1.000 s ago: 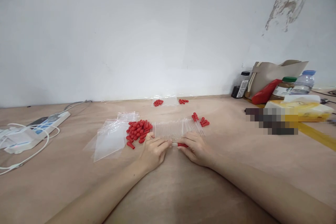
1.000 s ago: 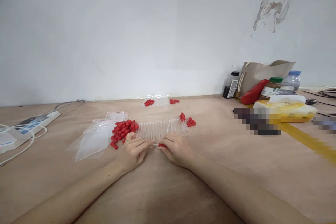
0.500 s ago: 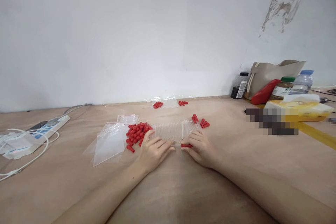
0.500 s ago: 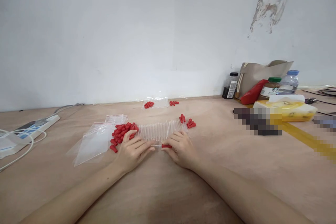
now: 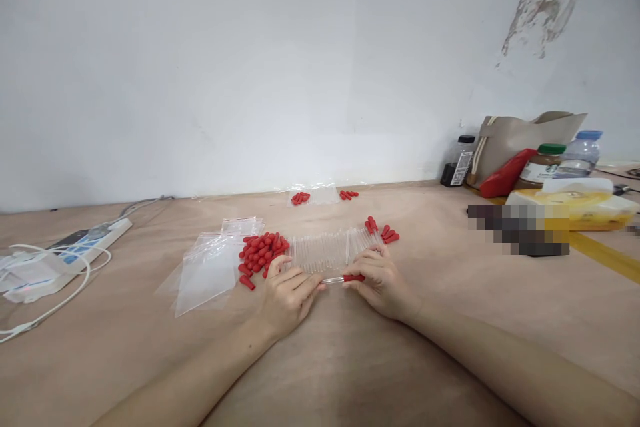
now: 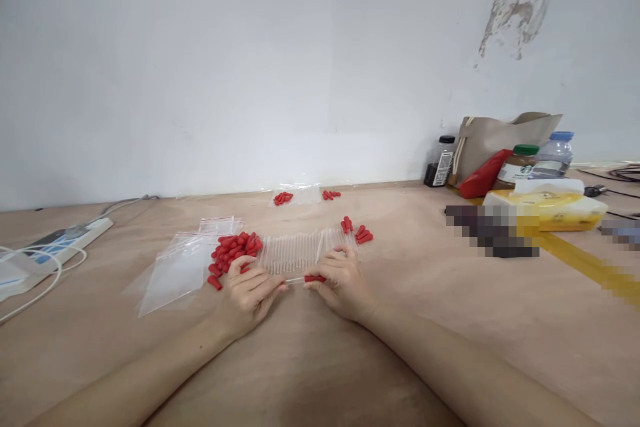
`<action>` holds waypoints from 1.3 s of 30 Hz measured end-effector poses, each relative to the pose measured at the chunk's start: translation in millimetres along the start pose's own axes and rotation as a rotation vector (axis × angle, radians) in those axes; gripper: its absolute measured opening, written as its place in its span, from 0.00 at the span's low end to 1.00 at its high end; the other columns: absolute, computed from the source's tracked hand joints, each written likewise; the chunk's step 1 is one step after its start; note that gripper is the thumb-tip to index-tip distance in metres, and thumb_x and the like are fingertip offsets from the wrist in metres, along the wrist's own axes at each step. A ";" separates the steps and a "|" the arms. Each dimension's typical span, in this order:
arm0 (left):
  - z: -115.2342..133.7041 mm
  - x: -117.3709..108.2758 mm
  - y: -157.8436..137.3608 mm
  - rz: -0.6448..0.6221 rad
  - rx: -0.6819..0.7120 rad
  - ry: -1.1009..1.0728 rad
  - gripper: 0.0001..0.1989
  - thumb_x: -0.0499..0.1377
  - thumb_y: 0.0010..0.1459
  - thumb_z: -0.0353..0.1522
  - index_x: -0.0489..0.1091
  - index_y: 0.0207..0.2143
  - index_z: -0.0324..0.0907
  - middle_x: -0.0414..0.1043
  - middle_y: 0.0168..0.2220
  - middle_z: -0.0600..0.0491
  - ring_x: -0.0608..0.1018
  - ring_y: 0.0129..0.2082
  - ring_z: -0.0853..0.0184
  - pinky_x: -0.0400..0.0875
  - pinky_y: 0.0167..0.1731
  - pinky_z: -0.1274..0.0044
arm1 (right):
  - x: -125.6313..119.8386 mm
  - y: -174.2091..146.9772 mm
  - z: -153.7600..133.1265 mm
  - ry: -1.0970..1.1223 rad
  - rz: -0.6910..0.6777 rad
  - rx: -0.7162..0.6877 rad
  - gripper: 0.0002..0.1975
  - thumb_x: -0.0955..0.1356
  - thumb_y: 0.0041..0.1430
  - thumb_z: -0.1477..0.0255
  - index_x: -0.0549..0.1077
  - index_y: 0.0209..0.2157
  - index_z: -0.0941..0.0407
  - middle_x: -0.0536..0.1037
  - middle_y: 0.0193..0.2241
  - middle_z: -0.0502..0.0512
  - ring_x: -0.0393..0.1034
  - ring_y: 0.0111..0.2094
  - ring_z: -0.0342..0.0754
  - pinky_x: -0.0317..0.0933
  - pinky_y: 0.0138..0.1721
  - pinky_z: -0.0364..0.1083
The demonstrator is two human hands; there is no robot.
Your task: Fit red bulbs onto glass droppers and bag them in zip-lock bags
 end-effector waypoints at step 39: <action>-0.5 4.9 6.2 -0.238 -0.185 -0.214 0.08 0.54 0.55 0.32 0.71 0.36 0.43 0.70 0.36 0.50 0.70 0.37 0.64 0.60 0.41 0.67 | -44.9 46.6 117.6 -0.064 -0.004 0.987 0.13 0.66 0.46 0.65 0.72 0.34 0.57 0.74 0.23 0.51 0.65 0.17 0.40 0.56 0.18 0.39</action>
Point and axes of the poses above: each hand's wrist, its own y-axis towards the middle knuckle, its own x-axis out of the palm, z = x × y, the point moved 1 cm from there along y, towards the middle knuckle
